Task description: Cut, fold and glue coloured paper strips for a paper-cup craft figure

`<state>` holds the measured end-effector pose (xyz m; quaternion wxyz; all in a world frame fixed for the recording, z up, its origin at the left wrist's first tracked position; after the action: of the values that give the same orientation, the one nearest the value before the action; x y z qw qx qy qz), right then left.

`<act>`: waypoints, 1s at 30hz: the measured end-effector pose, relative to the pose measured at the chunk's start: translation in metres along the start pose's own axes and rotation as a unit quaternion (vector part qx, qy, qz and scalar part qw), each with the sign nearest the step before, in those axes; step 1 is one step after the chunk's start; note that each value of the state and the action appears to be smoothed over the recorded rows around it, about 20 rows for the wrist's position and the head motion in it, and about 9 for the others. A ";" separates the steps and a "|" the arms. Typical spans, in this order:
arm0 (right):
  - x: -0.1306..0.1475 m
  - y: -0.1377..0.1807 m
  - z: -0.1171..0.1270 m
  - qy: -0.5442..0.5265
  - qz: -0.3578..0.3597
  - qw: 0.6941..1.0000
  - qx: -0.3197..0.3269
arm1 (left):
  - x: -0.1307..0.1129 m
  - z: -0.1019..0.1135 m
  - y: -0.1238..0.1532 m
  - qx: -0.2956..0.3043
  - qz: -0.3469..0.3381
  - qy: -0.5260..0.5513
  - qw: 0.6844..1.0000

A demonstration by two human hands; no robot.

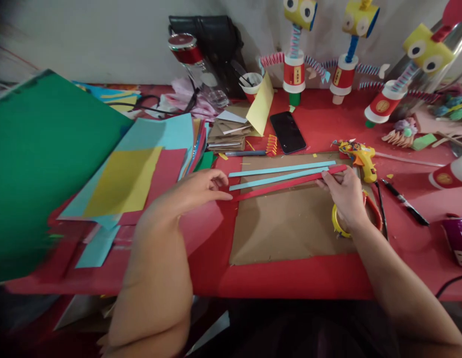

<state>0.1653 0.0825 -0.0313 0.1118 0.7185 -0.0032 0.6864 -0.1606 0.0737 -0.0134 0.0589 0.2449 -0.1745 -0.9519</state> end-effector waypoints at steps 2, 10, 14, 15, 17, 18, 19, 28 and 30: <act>0.007 -0.004 0.017 0.070 0.037 0.996 -0.045 | -0.001 0.001 0.001 0.003 -0.005 -0.015 1.000; 0.041 0.045 -0.006 0.585 0.269 0.764 0.049 | -0.003 -0.001 0.002 0.033 0.051 -0.112 0.992; 0.016 0.074 -0.043 0.656 0.268 0.686 0.163 | 0.001 -0.008 0.001 0.056 0.052 -0.139 0.987; 0.011 0.076 -0.047 0.661 0.269 0.680 0.167 | 0.002 -0.008 0.000 0.053 0.054 -0.138 0.987; 0.003 0.072 -0.050 0.659 0.269 0.682 0.169 | 0.005 -0.005 0.000 0.038 0.060 -0.132 0.989; 0.001 0.068 -0.050 0.654 0.268 0.687 0.170 | 0.006 -0.004 0.000 0.030 0.062 -0.129 0.989; -0.001 0.064 -0.049 0.646 0.267 0.694 0.172 | 0.006 -0.003 0.000 0.025 0.063 -0.126 0.990; 0.003 0.074 -0.042 0.685 0.220 0.679 0.148 | -0.031 -0.015 0.010 0.079 0.031 -0.207 0.975; 0.002 0.074 -0.042 0.696 0.213 0.670 0.146 | -0.035 -0.017 0.010 0.086 0.038 -0.224 0.970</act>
<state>0.1126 0.0174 -0.0164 -0.1737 0.0189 0.0227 0.9844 -0.1216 0.0661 -0.0077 0.0334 0.0224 -0.2733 -0.9611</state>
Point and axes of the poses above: each hand's wrist, its own y-axis away from the middle knuckle, its own z-axis out of the back of the hand, x = y × z, the point moved 5 cm from there along -y, towards the middle knuckle, and after that the axes turned 4 degrees about -y, right-handed, at the moved point
